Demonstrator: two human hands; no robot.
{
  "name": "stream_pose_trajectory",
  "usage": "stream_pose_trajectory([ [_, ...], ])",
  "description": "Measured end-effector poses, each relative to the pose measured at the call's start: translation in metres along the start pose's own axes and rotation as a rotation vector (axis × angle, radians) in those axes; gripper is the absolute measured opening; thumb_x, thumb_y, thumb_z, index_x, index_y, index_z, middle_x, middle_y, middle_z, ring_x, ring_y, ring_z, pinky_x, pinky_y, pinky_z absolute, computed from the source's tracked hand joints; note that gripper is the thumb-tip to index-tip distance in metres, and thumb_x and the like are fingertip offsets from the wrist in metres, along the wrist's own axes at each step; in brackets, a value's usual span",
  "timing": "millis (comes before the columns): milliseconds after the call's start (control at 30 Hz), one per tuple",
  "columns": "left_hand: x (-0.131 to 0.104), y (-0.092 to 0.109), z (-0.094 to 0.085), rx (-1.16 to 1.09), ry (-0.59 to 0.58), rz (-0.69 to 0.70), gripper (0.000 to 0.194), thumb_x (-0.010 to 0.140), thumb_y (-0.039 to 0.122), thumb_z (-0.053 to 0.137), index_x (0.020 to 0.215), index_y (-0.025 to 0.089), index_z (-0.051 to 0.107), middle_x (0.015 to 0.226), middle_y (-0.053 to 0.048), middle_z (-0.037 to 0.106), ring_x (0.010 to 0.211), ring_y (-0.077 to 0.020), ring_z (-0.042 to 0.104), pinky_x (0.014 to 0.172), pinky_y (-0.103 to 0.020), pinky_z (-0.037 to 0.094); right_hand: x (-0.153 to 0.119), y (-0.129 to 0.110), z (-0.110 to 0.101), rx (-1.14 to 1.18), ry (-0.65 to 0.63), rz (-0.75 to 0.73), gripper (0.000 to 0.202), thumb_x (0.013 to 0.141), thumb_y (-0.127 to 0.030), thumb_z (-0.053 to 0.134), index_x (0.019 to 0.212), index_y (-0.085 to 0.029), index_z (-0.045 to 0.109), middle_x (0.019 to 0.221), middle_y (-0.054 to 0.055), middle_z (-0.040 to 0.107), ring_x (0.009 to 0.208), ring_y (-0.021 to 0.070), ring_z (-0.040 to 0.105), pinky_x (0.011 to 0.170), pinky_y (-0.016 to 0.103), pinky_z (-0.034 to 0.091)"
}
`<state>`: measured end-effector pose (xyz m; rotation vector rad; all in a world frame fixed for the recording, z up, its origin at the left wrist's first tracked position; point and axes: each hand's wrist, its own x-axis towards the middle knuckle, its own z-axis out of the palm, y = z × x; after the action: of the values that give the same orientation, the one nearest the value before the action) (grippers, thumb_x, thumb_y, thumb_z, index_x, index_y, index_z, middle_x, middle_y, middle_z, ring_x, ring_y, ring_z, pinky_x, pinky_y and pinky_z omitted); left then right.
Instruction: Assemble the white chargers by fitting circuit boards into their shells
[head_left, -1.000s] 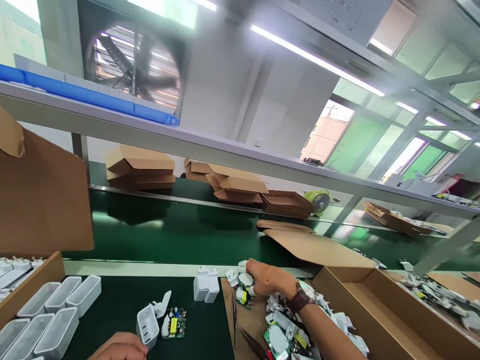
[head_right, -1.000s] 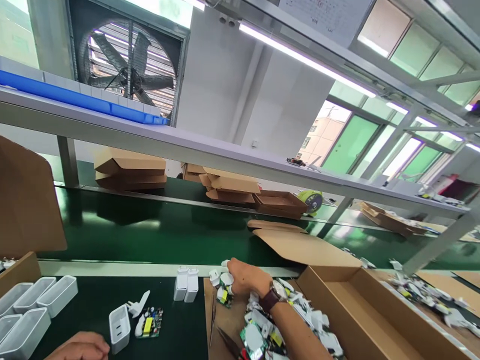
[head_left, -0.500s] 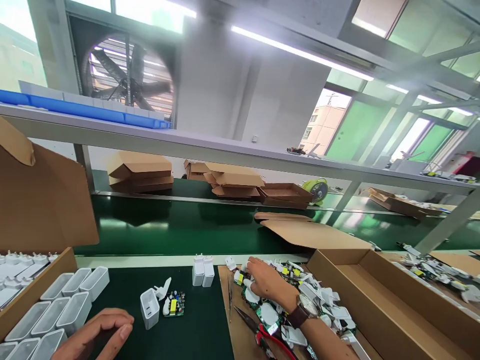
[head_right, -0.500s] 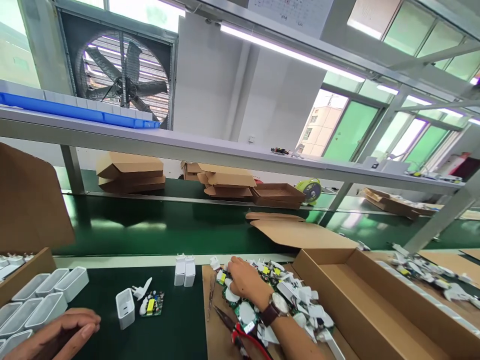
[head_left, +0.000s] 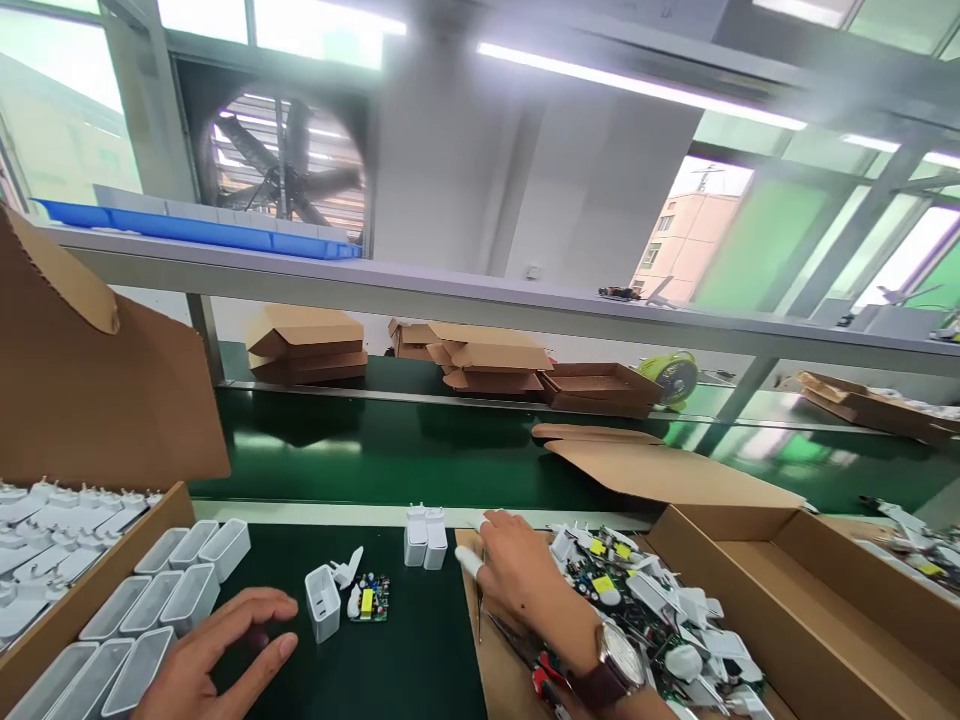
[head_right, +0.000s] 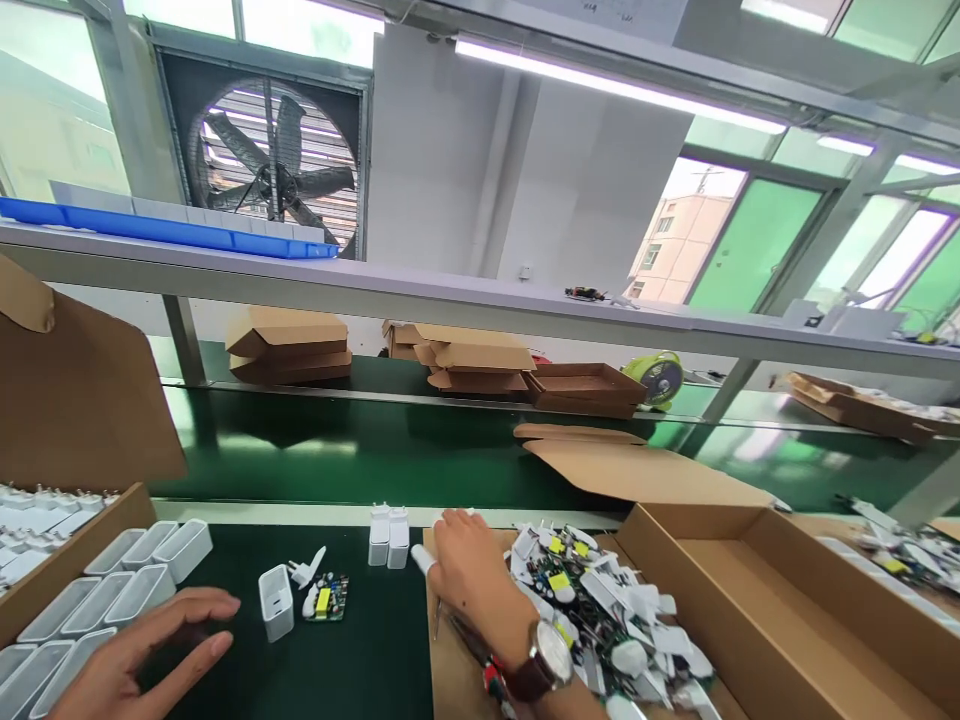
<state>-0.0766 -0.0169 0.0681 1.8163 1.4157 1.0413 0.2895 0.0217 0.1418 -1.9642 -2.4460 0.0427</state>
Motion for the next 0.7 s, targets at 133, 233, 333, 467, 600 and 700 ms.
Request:
stream_pose_trajectory([
  [133,0.023,-0.01,0.019,0.161,-0.08,0.07,0.066,0.084,0.04,0.073,0.148,0.035,0.056,0.153,-0.006,0.056,0.138,-0.0342,0.057,0.112,-0.048,0.052,0.002,-0.051,0.024,0.184,-0.06,-0.307,0.044,0.087,-0.034,0.071,0.129,-0.022,0.063,0.133,0.008,0.068,0.116,0.0256,0.064,0.097,0.03,0.049],
  [233,0.041,-0.01,0.044,0.148,-0.185,0.044,0.086,0.08,0.026,0.07,0.16,0.028,0.038,0.159,-0.011,0.046,0.143,-0.0328,0.052,0.118,-0.05,0.044,0.012,-0.081,0.054,0.211,-0.046,-0.353,0.054,0.081,-0.023,0.073,0.133,-0.012,0.061,0.14,0.018,0.062,0.126,0.033,0.059,0.105,0.038,0.047],
  [333,0.047,-0.015,0.059,0.09,-0.206,0.032,0.082,0.085,0.022,0.062,0.161,0.023,0.034,0.147,-0.014,0.054,0.135,-0.0286,0.058,0.116,-0.047,0.045,0.018,-0.09,0.072,0.187,-0.025,-0.277,0.024,0.084,-0.018,0.067,0.105,-0.008,0.072,0.11,0.022,0.073,0.105,0.0374,0.067,0.097,0.048,0.05],
  [467,0.04,-0.026,0.055,0.03,-0.153,-0.006,0.079,0.086,0.024,0.063,0.16,0.025,0.034,0.139,-0.013,0.06,0.128,-0.0283,0.062,0.113,-0.047,0.048,0.011,-0.076,0.074,0.253,0.071,-0.285,0.029,0.094,-0.016,0.054,0.118,-0.014,0.07,0.103,0.015,0.074,0.099,0.0317,0.067,0.097,0.049,0.05],
  [600,0.035,-0.028,0.045,-0.012,-0.15,-0.048,0.079,0.084,0.026,0.067,0.158,0.027,0.04,0.145,-0.013,0.06,0.133,-0.0317,0.06,0.115,-0.052,0.045,0.004,-0.067,0.076,0.434,0.142,-0.447,0.068,0.088,-0.029,0.07,0.15,-0.012,0.048,0.148,0.021,0.057,0.137,0.0362,0.05,0.113,0.052,0.044],
  [700,0.036,-0.03,0.044,-0.016,-0.166,-0.074,0.08,0.083,0.026,0.07,0.158,0.028,0.042,0.151,-0.012,0.058,0.139,-0.0333,0.055,0.118,-0.054,0.042,0.002,-0.069,0.085,0.426,0.015,-0.411,0.08,0.084,-0.038,0.076,0.151,-0.004,0.047,0.151,0.027,0.053,0.141,0.0432,0.046,0.115,0.06,0.042],
])
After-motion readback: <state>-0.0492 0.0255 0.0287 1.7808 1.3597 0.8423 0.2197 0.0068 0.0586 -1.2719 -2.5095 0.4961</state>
